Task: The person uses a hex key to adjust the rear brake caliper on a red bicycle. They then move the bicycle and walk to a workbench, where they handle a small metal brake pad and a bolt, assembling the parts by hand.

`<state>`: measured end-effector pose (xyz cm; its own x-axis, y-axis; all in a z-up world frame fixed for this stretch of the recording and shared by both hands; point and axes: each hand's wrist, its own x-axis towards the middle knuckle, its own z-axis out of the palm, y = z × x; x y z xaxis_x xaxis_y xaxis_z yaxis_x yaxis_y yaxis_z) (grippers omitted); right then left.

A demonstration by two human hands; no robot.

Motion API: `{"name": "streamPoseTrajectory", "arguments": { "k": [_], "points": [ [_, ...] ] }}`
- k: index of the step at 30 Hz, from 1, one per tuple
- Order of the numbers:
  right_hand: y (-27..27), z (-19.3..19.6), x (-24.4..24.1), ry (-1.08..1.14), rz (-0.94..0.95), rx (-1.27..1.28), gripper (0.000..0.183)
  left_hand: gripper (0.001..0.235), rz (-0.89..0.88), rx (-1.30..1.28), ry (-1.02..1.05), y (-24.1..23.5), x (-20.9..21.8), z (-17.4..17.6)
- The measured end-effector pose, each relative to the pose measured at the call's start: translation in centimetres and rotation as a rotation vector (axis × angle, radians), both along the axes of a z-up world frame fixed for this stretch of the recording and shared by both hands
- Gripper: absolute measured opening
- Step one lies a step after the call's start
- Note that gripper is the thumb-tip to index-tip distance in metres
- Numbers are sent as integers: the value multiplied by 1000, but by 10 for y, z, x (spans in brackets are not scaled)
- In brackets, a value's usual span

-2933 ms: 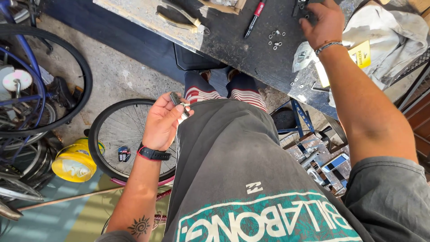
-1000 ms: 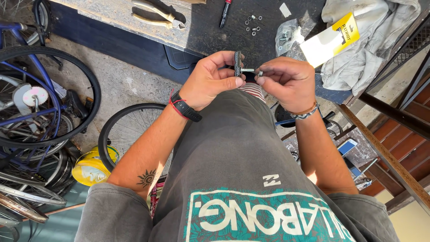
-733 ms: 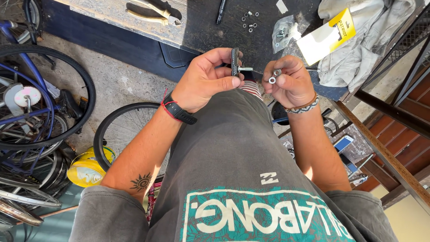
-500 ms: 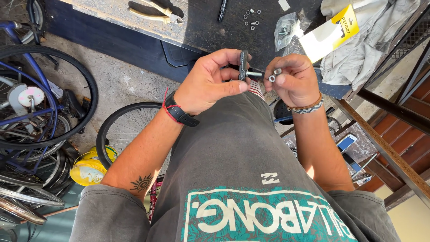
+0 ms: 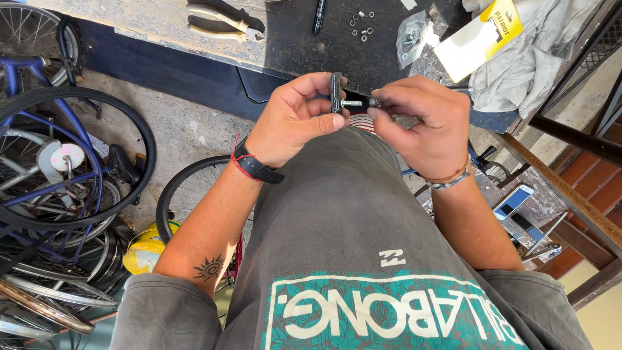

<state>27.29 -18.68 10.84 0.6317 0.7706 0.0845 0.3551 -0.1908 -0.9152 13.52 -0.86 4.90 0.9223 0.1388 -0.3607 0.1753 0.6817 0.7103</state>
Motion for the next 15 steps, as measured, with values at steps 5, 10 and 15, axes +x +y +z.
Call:
{"name": "streamPoseTrajectory", "arguments": {
  "k": [5, 10, 15],
  "points": [
    [-2, -19, 0, 266, -13, 0, 20, 51, 2, 17, -31, 2, -1, 4],
    [9, -1, -7, -54, 57, -91, 14, 51, -44, 153, -36, 3, -3, 11],
    [15, 3, -7, -174, 72, -115, 12, 50, -36, 208, -39, 6, -1, 10]
  ]
}}
